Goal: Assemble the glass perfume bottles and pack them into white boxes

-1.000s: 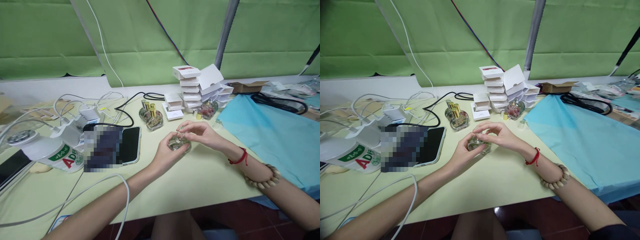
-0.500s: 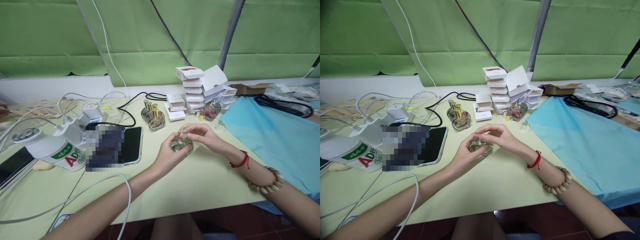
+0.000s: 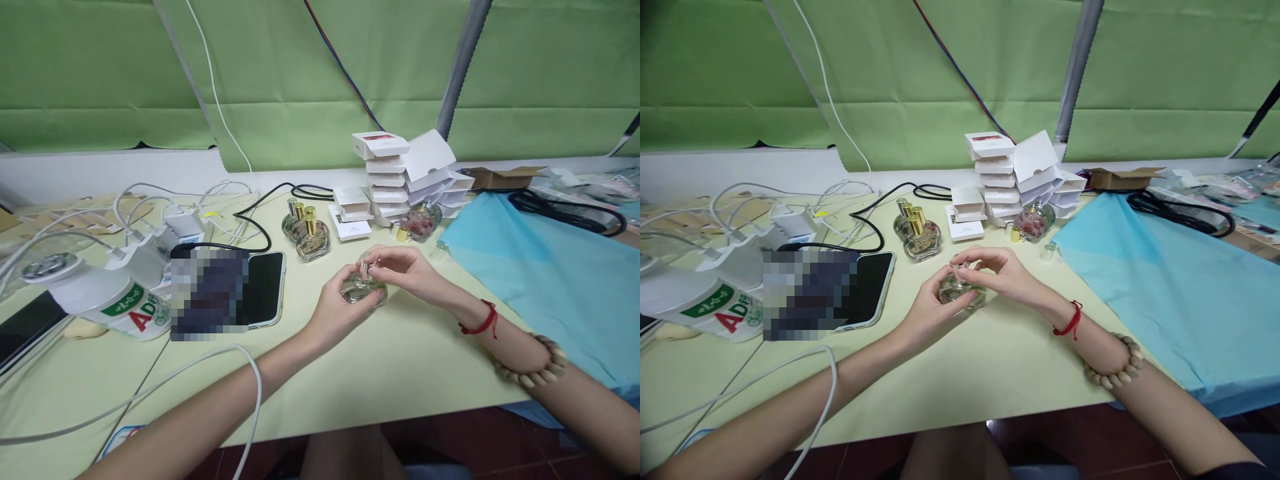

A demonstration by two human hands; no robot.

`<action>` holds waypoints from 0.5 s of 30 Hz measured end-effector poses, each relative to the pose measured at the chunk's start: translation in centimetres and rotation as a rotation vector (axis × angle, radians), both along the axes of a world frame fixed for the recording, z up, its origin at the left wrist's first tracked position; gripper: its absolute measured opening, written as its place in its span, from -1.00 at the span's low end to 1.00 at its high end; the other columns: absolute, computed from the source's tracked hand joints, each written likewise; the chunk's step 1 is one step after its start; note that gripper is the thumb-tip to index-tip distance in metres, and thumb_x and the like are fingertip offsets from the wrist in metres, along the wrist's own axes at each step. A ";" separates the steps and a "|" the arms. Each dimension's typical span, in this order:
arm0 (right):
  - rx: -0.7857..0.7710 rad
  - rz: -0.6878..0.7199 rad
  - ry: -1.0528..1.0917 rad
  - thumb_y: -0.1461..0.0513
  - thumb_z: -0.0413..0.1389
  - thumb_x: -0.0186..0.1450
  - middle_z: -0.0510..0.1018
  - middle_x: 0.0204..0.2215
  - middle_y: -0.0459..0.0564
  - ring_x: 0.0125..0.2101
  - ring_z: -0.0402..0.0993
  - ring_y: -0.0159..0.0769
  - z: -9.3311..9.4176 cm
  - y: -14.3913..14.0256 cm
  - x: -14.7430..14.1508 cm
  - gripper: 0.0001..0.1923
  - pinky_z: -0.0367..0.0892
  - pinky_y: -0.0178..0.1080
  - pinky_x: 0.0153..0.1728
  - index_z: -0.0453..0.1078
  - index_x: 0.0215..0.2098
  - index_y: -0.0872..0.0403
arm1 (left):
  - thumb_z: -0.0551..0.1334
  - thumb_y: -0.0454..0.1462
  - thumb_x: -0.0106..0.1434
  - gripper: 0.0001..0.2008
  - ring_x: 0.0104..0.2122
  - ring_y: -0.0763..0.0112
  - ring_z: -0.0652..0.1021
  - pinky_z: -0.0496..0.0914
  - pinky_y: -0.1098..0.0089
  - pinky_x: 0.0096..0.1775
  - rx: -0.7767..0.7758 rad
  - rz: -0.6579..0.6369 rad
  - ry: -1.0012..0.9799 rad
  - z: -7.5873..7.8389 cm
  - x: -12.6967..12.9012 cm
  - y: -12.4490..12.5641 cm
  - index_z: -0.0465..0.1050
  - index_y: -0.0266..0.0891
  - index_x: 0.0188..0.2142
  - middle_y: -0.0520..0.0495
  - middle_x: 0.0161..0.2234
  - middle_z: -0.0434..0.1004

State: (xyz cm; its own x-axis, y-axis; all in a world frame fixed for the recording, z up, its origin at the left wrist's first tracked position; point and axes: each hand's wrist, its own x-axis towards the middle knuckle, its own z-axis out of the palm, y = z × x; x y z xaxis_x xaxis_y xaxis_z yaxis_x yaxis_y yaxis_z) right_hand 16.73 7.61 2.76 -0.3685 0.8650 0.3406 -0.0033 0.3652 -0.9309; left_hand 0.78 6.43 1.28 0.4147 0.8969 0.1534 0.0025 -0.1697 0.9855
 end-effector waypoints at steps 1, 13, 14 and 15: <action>0.023 -0.012 -0.027 0.19 0.16 0.17 0.52 -0.27 -0.02 -0.27 0.42 -0.35 0.1 -0.1 0.0 -0.84 0.34 -0.25 -0.25 0.49 -0.28 0.03 | 0.25 -0.24 0.08 -0.76 -0.36 0.49 0.46 0.32 0.51 -0.35 0.003 0.001 0.001 0.0 0.0 0.0 0.36 -0.26 -0.23 -0.03 -0.29 0.45; 0.086 -0.011 -0.075 0.22 0.18 0.14 0.50 -0.31 -0.03 -0.29 0.41 -0.38 0.4 -0.2 -0.2 -0.89 0.33 -0.25 -0.25 0.48 -0.34 0.05 | 0.25 -0.20 0.10 -0.71 -0.30 0.44 0.47 0.34 0.50 -0.34 0.033 0.003 -0.008 -0.3 0.1 0.1 0.38 -0.24 -0.17 -0.06 -0.23 0.47; 0.088 -0.016 -0.073 0.23 0.18 0.14 0.50 -0.32 -0.04 -0.30 0.41 -0.38 0.4 -0.2 -0.2 -0.90 0.33 -0.26 -0.25 0.47 -0.35 0.06 | 0.25 -0.21 0.10 -0.71 -0.29 0.44 0.47 0.34 0.50 -0.34 0.037 0.002 -0.005 -0.3 0.1 0.1 0.38 -0.24 -0.17 -0.06 -0.23 0.47; 0.095 -0.020 -0.069 0.24 0.18 0.14 0.50 -0.31 -0.04 -0.30 0.41 -0.39 0.4 -0.2 -0.2 -0.90 0.32 -0.26 -0.25 0.47 -0.35 0.06 | 0.25 -0.21 0.10 -0.71 -0.29 0.43 0.47 0.34 0.50 -0.34 0.041 0.003 -0.002 -0.3 0.0 0.1 0.38 -0.24 -0.17 -0.07 -0.23 0.47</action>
State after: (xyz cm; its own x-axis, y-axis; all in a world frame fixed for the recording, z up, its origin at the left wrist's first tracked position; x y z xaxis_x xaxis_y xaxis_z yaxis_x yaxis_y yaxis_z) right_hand 16.55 7.42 3.12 -0.3768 0.8376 0.3955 0.0679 0.4508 -0.8900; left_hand 0.82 6.53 1.02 0.4117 0.8911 0.1908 0.0010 -0.2098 0.9777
